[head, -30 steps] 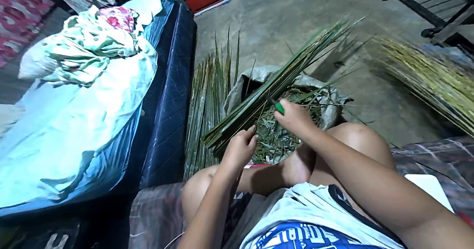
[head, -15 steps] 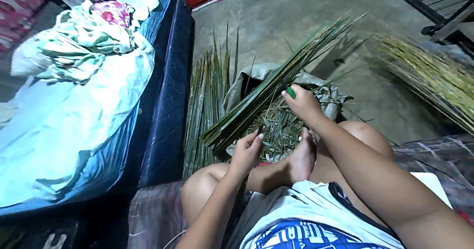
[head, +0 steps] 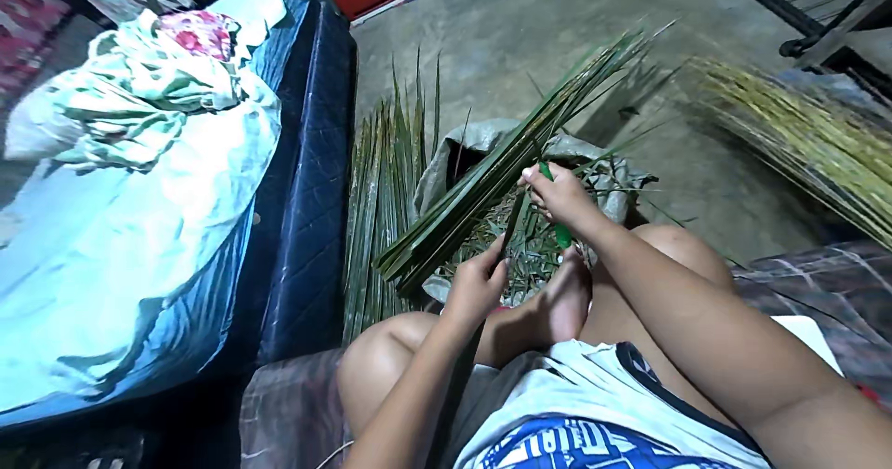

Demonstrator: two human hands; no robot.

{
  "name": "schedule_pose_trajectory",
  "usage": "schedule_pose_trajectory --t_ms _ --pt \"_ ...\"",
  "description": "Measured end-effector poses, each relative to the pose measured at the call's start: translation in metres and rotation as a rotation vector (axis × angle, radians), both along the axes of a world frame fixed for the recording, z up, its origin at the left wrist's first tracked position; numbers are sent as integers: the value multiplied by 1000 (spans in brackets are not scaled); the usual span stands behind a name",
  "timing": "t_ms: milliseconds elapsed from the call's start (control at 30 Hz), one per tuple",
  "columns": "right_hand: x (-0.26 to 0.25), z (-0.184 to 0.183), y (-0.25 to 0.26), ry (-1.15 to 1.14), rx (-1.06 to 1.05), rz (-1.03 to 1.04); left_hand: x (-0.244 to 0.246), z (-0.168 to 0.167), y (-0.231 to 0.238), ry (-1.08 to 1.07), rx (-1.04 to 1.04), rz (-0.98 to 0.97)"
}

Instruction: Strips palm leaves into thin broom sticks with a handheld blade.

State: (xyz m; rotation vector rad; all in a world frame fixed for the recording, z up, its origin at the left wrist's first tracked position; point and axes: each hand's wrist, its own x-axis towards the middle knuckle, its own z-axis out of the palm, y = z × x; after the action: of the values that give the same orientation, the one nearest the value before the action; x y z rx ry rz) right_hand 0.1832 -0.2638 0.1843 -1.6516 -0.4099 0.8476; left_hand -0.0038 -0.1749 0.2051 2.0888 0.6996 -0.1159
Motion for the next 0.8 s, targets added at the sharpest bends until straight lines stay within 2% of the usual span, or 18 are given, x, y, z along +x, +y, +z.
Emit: schedule_pose_trajectory --t_ms 67,233,300,500,700,800 --pt "-10 9 1 -34 -84 110 0 -1 2 -28 -9 78" --pt "-57 23 -1 -322 -387 607 4 -2 13 -33 -51 207" --pt "-70 27 2 -406 -479 685 5 -2 17 -8 -47 223" --pt "-60 22 25 -586 -693 582 6 -14 18 16 17 192" --pt "-30 4 36 -702 -748 255 6 -12 19 54 41 162" --pt "-30 6 35 -663 -734 220 6 -18 21 38 39 156"
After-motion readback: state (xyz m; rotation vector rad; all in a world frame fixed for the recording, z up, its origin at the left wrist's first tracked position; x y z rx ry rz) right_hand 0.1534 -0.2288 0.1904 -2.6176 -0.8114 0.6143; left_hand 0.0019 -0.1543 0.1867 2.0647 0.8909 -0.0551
